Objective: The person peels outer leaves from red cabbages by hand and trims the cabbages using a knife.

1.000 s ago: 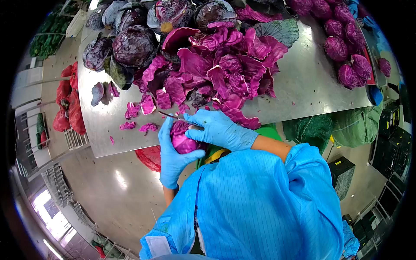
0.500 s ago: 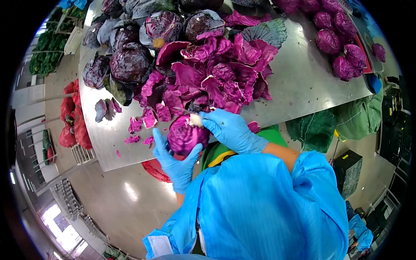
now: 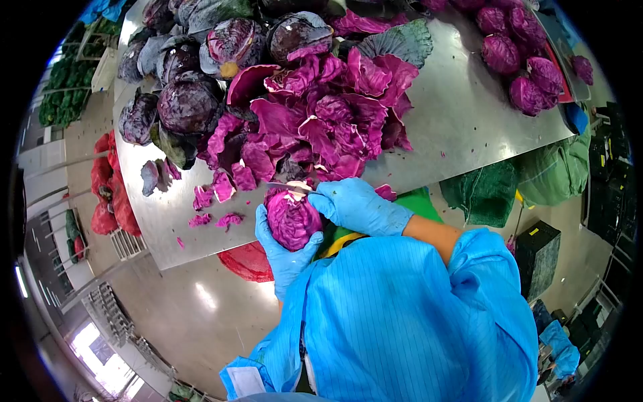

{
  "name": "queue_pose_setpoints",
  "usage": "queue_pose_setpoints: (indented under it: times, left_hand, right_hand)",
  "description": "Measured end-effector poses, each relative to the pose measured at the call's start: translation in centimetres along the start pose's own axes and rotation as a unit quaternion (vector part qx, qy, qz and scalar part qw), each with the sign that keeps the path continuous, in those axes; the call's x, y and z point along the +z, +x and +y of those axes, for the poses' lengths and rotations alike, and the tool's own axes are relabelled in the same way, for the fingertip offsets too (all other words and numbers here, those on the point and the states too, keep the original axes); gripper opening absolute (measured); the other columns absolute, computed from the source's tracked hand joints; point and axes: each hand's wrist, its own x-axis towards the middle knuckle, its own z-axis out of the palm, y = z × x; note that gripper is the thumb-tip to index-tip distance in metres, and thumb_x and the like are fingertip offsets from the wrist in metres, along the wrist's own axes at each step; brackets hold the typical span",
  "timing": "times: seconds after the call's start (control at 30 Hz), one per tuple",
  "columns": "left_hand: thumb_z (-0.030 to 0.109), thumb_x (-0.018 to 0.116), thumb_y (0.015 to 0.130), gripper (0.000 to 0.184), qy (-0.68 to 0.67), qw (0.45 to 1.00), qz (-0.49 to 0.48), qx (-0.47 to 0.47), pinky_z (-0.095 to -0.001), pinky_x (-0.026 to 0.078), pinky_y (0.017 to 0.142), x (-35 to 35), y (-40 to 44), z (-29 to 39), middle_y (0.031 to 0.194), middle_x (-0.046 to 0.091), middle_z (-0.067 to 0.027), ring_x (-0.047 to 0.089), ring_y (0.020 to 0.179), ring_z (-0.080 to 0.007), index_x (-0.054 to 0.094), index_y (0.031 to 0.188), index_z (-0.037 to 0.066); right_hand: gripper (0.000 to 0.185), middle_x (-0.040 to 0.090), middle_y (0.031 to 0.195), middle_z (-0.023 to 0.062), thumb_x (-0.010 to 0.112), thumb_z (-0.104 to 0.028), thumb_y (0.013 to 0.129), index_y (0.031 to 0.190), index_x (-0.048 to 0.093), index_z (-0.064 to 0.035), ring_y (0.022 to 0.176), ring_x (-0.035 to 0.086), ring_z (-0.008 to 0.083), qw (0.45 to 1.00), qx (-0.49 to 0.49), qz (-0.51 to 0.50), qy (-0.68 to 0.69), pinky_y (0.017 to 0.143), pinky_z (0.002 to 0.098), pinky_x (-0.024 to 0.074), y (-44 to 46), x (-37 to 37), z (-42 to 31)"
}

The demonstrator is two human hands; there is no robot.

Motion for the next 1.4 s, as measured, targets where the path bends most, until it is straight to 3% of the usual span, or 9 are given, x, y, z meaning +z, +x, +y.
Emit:
queue_pose_setpoints:
  times: [0.07, 0.23, 0.67, 0.87, 0.97, 1.07, 1.17, 1.27, 1.4]
  left_hand:
    - [0.042, 0.094, 0.057, 0.127, 0.005, 1.0, 0.001, 0.01, -0.0466, 0.029, 0.114, 0.0, -0.1, -0.2, 0.147, 0.029, -0.0205, 0.032, 0.136, -0.0378, 0.019, 0.153, 0.004]
    - [0.045, 0.094, 0.058, 0.127, -0.031, 0.999, 0.008, 0.0, -0.0473, 0.028, 0.115, 0.3, -0.3, -0.4, 0.148, 0.027, -0.0205, 0.032, 0.137, -0.0382, 0.019, 0.153, 0.004]
    - [0.048, 0.092, 0.06, 0.126, 0.029, 0.999, -0.005, 0.038, -0.0478, 0.024, 0.117, 0.2, -0.5, -0.3, 0.151, 0.024, -0.0214, 0.026, 0.141, -0.0396, 0.018, 0.153, 0.005]
    - [0.047, 0.092, 0.06, 0.126, 0.03, 0.999, -0.014, 0.033, -0.0481, 0.024, 0.117, 0.1, -0.3, -0.2, 0.153, 0.022, -0.0221, 0.024, 0.142, -0.0402, 0.018, 0.153, 0.005]
    - [0.047, 0.091, 0.06, 0.126, 0.046, 0.998, -0.025, 0.041, -0.0482, 0.025, 0.117, -0.1, -0.2, -0.2, 0.153, 0.021, -0.0227, 0.024, 0.142, -0.0404, 0.017, 0.153, 0.005]
    - [0.047, 0.091, 0.061, 0.126, 0.062, 0.996, -0.032, 0.057, -0.0483, 0.024, 0.117, -0.3, -0.2, -0.1, 0.153, 0.02, -0.0229, 0.023, 0.142, -0.0405, 0.017, 0.153, 0.005]
    - [0.046, 0.091, 0.061, 0.125, 0.061, 0.995, -0.035, 0.071, -0.0483, 0.024, 0.117, -0.4, -0.1, -0.5, 0.154, 0.02, -0.0228, 0.023, 0.142, -0.0404, 0.016, 0.153, 0.005]
    - [0.044, 0.091, 0.062, 0.125, 0.067, 0.994, -0.046, 0.069, -0.0477, 0.024, 0.118, -0.7, 0.0, -0.3, 0.154, 0.02, -0.0226, 0.023, 0.143, -0.04, 0.016, 0.153, 0.004]
    - [0.042, 0.091, 0.063, 0.124, 0.049, 0.996, -0.059, 0.051, -0.0464, 0.024, 0.118, -0.9, 0.1, -0.2, 0.154, 0.02, -0.0222, 0.023, 0.143, -0.039, 0.016, 0.153, 0.004]
  right_hand:
    - [0.037, 0.061, 0.076, 0.0229, 0.051, -0.036, 0.099, 0.084, 0.058, -0.003, 0.067, 0.062, 0.0418, 1.0, 0.003, -0.007, -0.002, 0.058, 0.0484, 0.0487, 0.2, 0.3, 0.0]
    - [0.034, 0.061, 0.073, 0.0211, 0.051, -0.034, 0.099, 0.087, 0.057, -0.003, 0.066, 0.063, 0.0405, 0.998, -0.017, -0.044, -0.052, 0.058, 0.0488, 0.0497, 0.7, 0.2, -0.3]
    - [0.035, 0.062, 0.067, 0.0205, 0.051, -0.033, 0.098, 0.09, 0.06, -0.0004, 0.06, 0.063, 0.0395, 0.989, -0.034, -0.104, -0.096, 0.055, 0.0502, 0.0495, 1.6, -0.7, -0.6]
    - [0.037, 0.064, 0.073, 0.0212, 0.047, -0.034, 0.099, 0.091, 0.061, 0.0, 0.059, 0.063, 0.0364, 0.979, -0.047, -0.159, -0.12, 0.055, 0.0484, 0.05, 2.3, -2.1, -1.4]
    - [0.04, 0.067, 0.08, 0.0193, 0.045, -0.035, 0.1, 0.089, 0.061, -0.0003, 0.056, 0.064, 0.031, 0.956, -0.143, -0.184, -0.176, 0.054, 0.0442, 0.0505, 2.4, -1.7, 0.4]
    - [0.04, 0.067, 0.082, 0.0143, 0.044, -0.034, 0.1, 0.086, 0.061, -0.0008, 0.052, 0.061, 0.0233, 0.962, -0.021, -0.271, -0.001, 0.049, 0.0373, 0.049, 2.9, -2.2, 0.8]
    - [0.039, 0.066, 0.076, 0.0092, 0.045, -0.035, 0.1, 0.085, 0.062, -0.0024, 0.049, 0.057, 0.0157, 0.912, 0.155, -0.35, 0.146, 0.045, 0.0303, 0.0463, 3.6, -3.1, 0.1]
    - [0.042, 0.066, 0.072, 0.0068, 0.046, -0.036, 0.1, 0.081, 0.064, -0.0035, 0.046, 0.052, 0.0102, 0.857, 0.205, -0.392, 0.266, 0.041, 0.0268, 0.042, 4.1, -4.3, 0.4]
    - [0.045, 0.061, 0.064, 0.0031, 0.048, -0.037, 0.095, 0.068, 0.064, -0.0056, 0.042, 0.043, 0.0078, 0.828, 0.224, -0.408, 0.312, 0.038, 0.0255, 0.0324, 4.4, -4.9, 0.4]
